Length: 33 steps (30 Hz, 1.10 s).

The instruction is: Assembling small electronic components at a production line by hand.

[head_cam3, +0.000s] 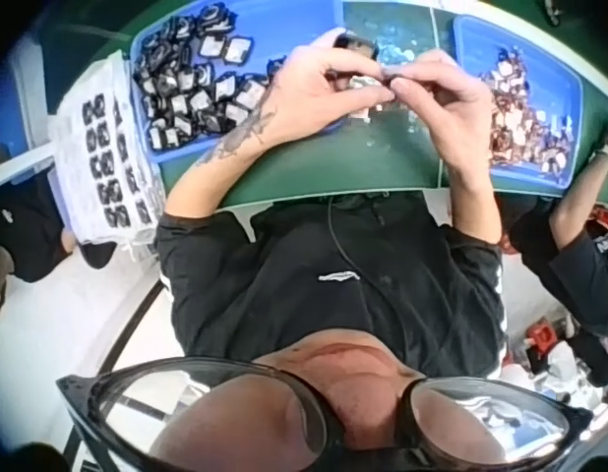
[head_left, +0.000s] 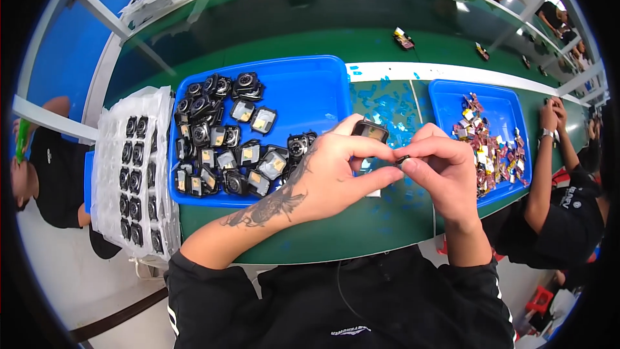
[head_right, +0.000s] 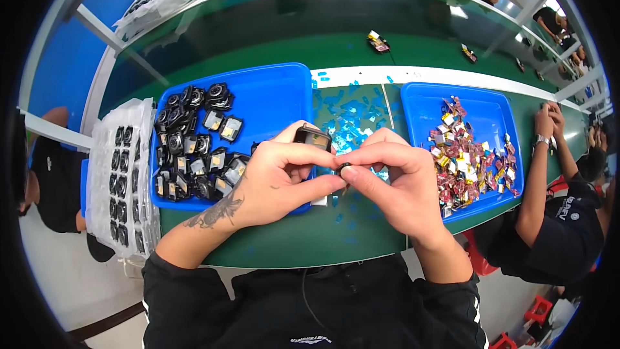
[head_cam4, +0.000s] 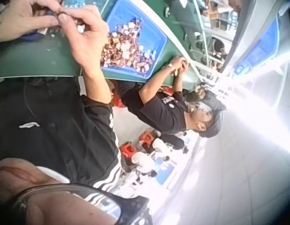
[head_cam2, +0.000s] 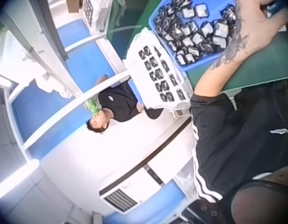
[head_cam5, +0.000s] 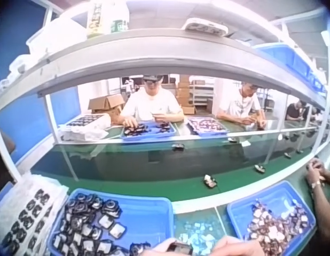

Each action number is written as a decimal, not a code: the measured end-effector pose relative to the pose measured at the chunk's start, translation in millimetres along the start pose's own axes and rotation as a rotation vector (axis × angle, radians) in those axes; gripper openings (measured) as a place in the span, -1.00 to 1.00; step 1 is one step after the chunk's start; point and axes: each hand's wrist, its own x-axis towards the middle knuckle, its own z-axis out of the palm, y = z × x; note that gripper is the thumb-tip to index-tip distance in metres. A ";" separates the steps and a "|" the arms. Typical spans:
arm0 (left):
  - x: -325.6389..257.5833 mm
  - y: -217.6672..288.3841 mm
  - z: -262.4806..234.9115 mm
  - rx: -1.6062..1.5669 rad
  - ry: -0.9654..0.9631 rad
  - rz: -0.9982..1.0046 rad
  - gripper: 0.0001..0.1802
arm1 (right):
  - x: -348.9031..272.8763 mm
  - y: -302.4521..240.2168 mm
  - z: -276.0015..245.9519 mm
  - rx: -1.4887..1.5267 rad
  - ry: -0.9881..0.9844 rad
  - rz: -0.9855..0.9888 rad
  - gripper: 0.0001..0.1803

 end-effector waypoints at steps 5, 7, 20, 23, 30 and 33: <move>-0.5 -7.7 -0.9 -0.018 0.025 0.067 -0.88 | 1.5 -2.0 3.9 0.148 -0.017 0.022 -0.84; -2.1 -5.7 -1.6 0.019 0.040 0.112 -0.88 | 3.0 -3.0 3.4 0.100 -0.028 0.014 -0.87; -1.3 1.9 1.1 0.539 0.148 0.525 -0.80 | 9.7 5.2 2.0 0.052 -0.159 0.301 -0.93; -0.3 -1.1 3.4 0.568 0.164 0.523 -0.80 | 14.0 26.1 6.1 -0.980 0.129 -0.291 -0.78; -1.8 -10.8 5.2 0.104 0.174 0.098 -0.87 | -11.3 11.8 14.5 -0.186 0.167 -0.057 -0.55; -2.1 -11.2 6.8 0.117 0.182 0.063 -0.86 | -3.6 10.4 18.6 -0.205 0.129 -0.163 -0.71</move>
